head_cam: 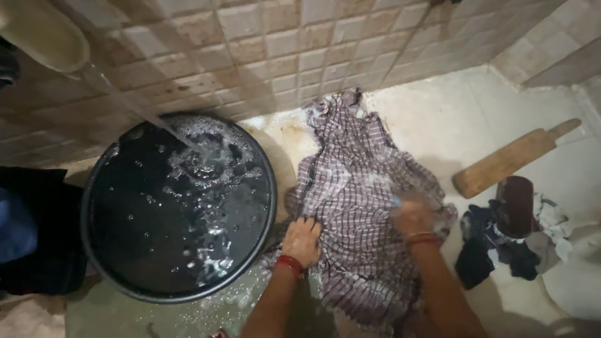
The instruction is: The person washes a checkered garment by hand in a bathroom. They scrub the fabric with a bar of soap and a brush, rinse it under running water from a tap, and wring it out.
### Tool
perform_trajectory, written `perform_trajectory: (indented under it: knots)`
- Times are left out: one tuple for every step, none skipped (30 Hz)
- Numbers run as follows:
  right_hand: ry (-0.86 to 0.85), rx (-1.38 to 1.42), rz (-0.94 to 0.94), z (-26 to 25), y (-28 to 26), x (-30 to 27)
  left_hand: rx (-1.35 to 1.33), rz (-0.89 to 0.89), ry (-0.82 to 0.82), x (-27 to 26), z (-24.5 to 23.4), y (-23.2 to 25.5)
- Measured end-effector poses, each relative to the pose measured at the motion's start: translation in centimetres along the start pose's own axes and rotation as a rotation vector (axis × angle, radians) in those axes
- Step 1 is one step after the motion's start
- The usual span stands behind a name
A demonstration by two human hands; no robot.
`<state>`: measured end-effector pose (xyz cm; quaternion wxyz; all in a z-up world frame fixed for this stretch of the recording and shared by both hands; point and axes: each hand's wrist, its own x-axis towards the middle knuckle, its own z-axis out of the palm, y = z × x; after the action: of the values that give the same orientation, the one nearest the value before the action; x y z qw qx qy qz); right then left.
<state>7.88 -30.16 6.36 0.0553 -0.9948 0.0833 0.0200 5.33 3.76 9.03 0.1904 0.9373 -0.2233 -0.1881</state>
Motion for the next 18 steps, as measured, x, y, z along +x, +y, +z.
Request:
perform_trajectory:
  knots:
    - [-0.041,0.114,0.050,-0.2,-3.5,-0.7,-0.027,0.061,0.047,-0.9,0.5,-0.2]
    - [0.206,0.291,-0.217,-0.4,-7.0,-1.8,-0.054,0.122,0.093,-2.3,1.1,-0.7]
    - [0.127,0.534,-0.244,-0.6,-10.8,-3.5,-0.082,0.185,0.140,-3.8,1.7,-1.3]
    - [0.196,0.490,-0.472,-0.8,-14.4,-5.2,-0.101,0.267,0.048,-5.5,2.3,-2.2]
    - [0.000,0.329,-0.610,-0.8,-17.4,-7.0,-0.121,0.351,-0.041,-7.0,2.8,-3.3]
    - [0.021,0.326,-0.786,-0.8,-19.4,-8.3,-0.152,0.388,0.002,-8.4,3.5,-4.2]
    - [0.040,0.328,-0.959,-0.6,-20.9,-9.4,-0.182,0.421,0.038,-9.7,4.2,-5.0]
    - [-0.056,0.349,-1.044,-0.3,-21.2,-9.5,-0.164,0.431,-0.005,-10.3,5.0,-5.8]
    - [-0.151,0.367,-1.132,0.0,-20.3,-8.8,-0.144,0.440,-0.043,-10.7,5.6,-6.4]
    - [-0.246,0.384,-1.219,0.5,-18.7,-6.7,-0.125,0.448,-0.080,-10.9,6.2,-6.8]
    - [-0.478,0.166,-0.847,1.0,-16.4,-3.7,-0.123,0.453,-0.080,-10.8,6.7,-6.9]
    - [-0.017,0.436,-0.914,1.3,-12.9,-0.2,-0.121,0.458,-0.080,-10.8,7.1,-6.9]
    - [-0.225,0.143,-0.520,1.7,-10.0,3.4,-0.118,0.462,-0.075,-10.7,7.3,-6.9]
    - [-0.137,0.184,-0.330,2.1,-7.1,6.8,-0.109,0.453,-0.061,-10.8,7.5,-6.7]
    - [0.002,0.121,-0.124,2.5,-5.0,9.7,-0.093,0.446,-0.049,-10.7,7.4,-6.9]
    - [0.195,0.036,-0.153,2.7,-4.7,11.6,-0.077,0.440,-0.038,-10.5,7.3,-7.0]
    - [0.381,-0.054,-0.175,3.4,-4.7,11.5,-0.072,0.436,-0.047,-10.7,7.3,-7.0]
    - [0.566,-0.144,-0.196,4.2,-5.3,10.5,-0.067,0.433,-0.056,-10.9,7.3,-6.9]
